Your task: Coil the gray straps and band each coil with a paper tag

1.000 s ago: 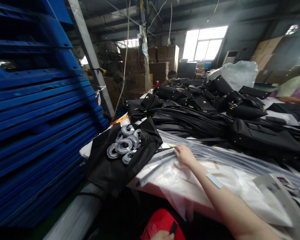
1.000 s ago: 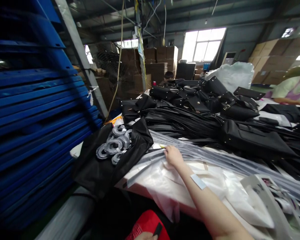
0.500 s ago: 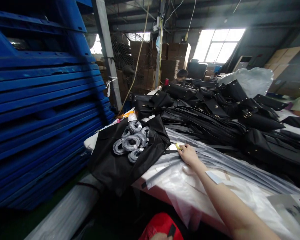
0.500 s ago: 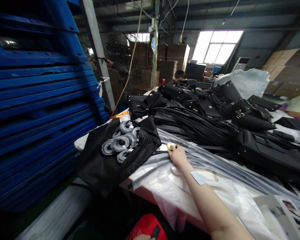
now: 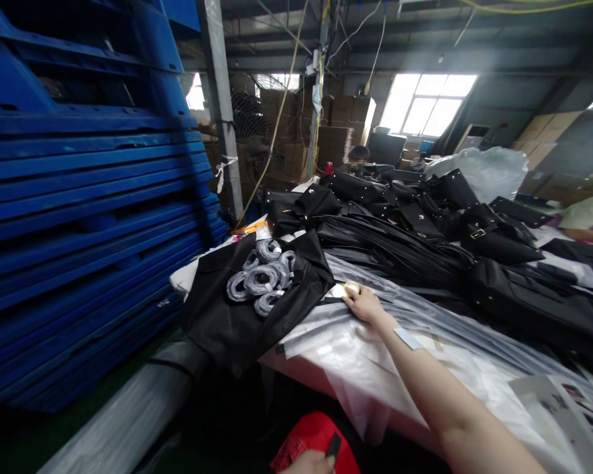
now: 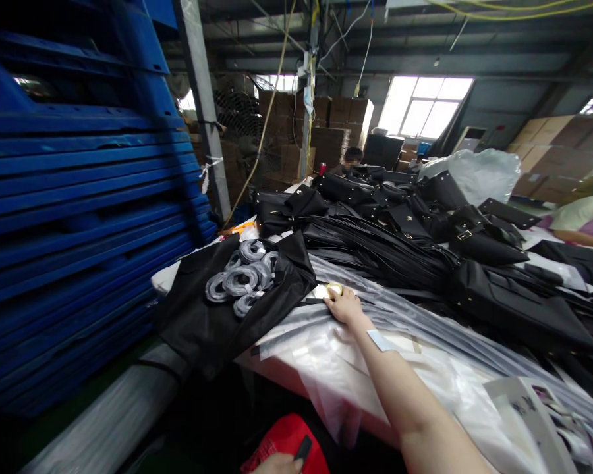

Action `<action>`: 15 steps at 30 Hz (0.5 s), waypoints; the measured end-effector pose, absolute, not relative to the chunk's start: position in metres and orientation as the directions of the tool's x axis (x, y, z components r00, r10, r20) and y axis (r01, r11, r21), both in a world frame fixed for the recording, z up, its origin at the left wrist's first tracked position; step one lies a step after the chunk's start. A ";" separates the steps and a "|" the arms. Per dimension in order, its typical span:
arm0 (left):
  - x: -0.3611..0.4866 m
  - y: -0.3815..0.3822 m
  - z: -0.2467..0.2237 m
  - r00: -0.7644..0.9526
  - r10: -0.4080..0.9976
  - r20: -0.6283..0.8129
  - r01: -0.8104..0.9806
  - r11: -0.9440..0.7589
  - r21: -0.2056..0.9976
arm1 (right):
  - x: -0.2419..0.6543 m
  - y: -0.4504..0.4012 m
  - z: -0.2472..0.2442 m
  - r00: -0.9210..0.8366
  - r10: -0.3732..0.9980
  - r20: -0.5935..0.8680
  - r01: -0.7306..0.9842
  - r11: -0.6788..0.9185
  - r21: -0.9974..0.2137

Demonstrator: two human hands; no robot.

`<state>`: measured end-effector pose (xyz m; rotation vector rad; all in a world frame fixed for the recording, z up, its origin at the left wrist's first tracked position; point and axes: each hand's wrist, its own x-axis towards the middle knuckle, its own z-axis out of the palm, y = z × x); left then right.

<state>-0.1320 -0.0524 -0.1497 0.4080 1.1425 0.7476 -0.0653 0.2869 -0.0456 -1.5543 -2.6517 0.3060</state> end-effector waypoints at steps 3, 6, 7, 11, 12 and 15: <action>-0.133 -0.061 -0.150 0.214 0.721 -0.659 -0.239 0.693 0.680 | -0.054 0.281 -0.041 -0.533 0.846 -0.009 0.823 0.516 -0.235; -0.130 -0.071 -0.146 0.203 0.739 -0.643 -0.182 0.673 0.717 | -0.043 0.276 -0.035 -0.542 0.838 0.061 0.794 0.535 -0.289; -0.129 -0.073 -0.143 0.207 0.741 -0.639 -0.176 0.671 0.721 | -0.040 0.275 -0.032 -0.538 0.839 0.084 0.786 0.535 -0.308; -0.123 -0.077 -0.130 0.236 0.734 -0.637 -0.175 0.677 0.715 | -0.028 0.270 -0.019 -0.508 0.843 0.178 0.750 0.534 -0.389; -0.123 -0.077 -0.128 0.232 0.736 -0.636 -0.175 0.675 0.717 | -0.022 0.268 -0.015 -0.487 0.847 0.212 0.743 0.529 -0.410; -0.125 -0.081 -0.124 0.218 0.745 -0.631 -0.196 0.667 0.719 | 0.009 0.255 -0.002 -0.376 0.871 0.316 0.734 0.488 -0.473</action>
